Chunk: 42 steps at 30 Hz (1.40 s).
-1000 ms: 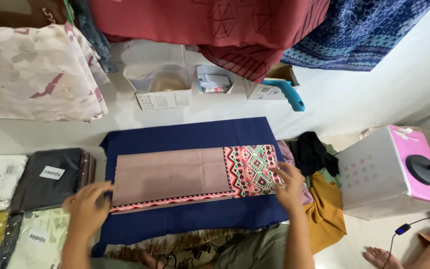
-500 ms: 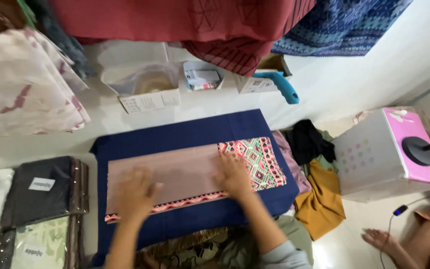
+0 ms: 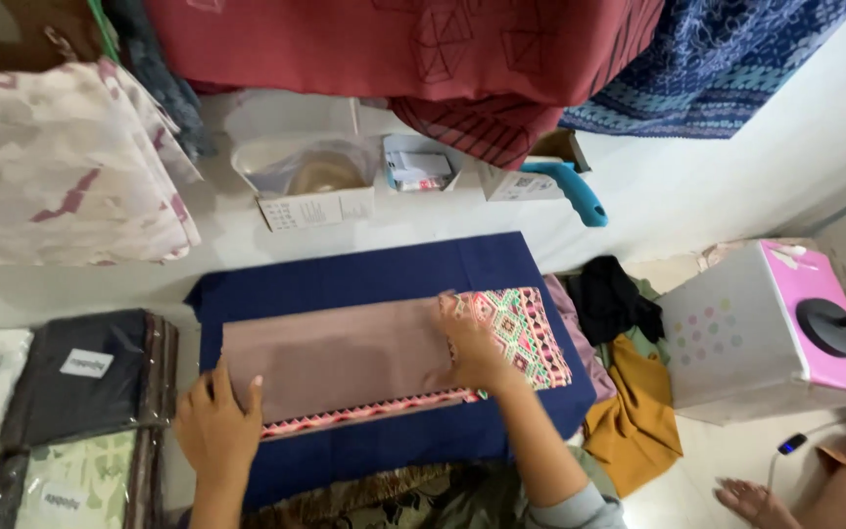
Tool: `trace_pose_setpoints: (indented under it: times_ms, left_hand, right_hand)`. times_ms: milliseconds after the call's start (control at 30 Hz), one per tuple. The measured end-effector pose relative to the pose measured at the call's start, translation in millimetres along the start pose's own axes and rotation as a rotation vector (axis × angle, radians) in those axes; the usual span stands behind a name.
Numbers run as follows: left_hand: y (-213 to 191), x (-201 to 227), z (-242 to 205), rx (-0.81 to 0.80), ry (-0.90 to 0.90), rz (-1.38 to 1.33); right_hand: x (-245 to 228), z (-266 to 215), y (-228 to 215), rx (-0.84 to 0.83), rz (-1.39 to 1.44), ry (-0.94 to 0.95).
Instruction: Unfolding a patterned hijab, cleaning it with a lint roller, and folding it neatly.
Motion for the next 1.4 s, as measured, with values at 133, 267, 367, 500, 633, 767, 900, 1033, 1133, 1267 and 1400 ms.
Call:
trace_pose_setpoints:
  times_ms: [133, 267, 367, 500, 633, 767, 900, 1033, 1133, 1267, 1400]
  left_hand:
    - [8, -12, -3, -0.207, -0.23, 0.01]
    - [25, -29, -5, -0.628, -0.621, -0.13]
    - [22, -32, 2, -0.773, -0.737, -0.237]
    - [54, -64, 4, -0.819, -0.658, -0.411]
    - [33, -60, 13, -0.768, -0.749, -0.658]
    - [10, -45, 19, -0.688, -0.967, -1.023]
    - [20, -71, 7, -0.666, -0.816, -0.827]
    - [26, -59, 25, -0.288, -0.132, -0.649]
    - [20, -19, 35, -0.179, 0.081, -0.631]
    - [35, 20, 46, -0.209, 0.16, -0.412]
    - [79, 14, 29, -0.329, 0.143, -0.245]
  right_hand:
    - [-103, -2, -17, -0.404, -0.272, -0.337]
    - [-120, 5, -15, -0.655, -0.358, -0.242]
    - [-123, 2, -22, -0.688, -0.397, -0.219]
    - [-122, 7, -17, -0.669, -0.354, -0.259]
    - [-123, 2, -23, -0.678, -0.419, -0.233]
    - [-119, 4, -20, -0.649, -0.364, -0.245]
    - [-93, 7, -6, -0.57, -0.201, -0.274]
    - [-20, 45, -68, 0.267, -0.091, -0.263]
    - [23, -6, -199, 0.881, -0.208, -0.011]
    - [71, 4, -277, 0.683, -0.329, 0.426]
    - [79, 19, -269, 0.517, -0.293, 0.348]
Point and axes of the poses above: each hand's wrist, its own z-axis towards the middle knuckle, its own y-axis out of the palm, x = y × z, the point moved 7 cm from there along z, towards the middle knuckle, and after that the axes turned 14 degrees about -z, right-handed, at the moved point
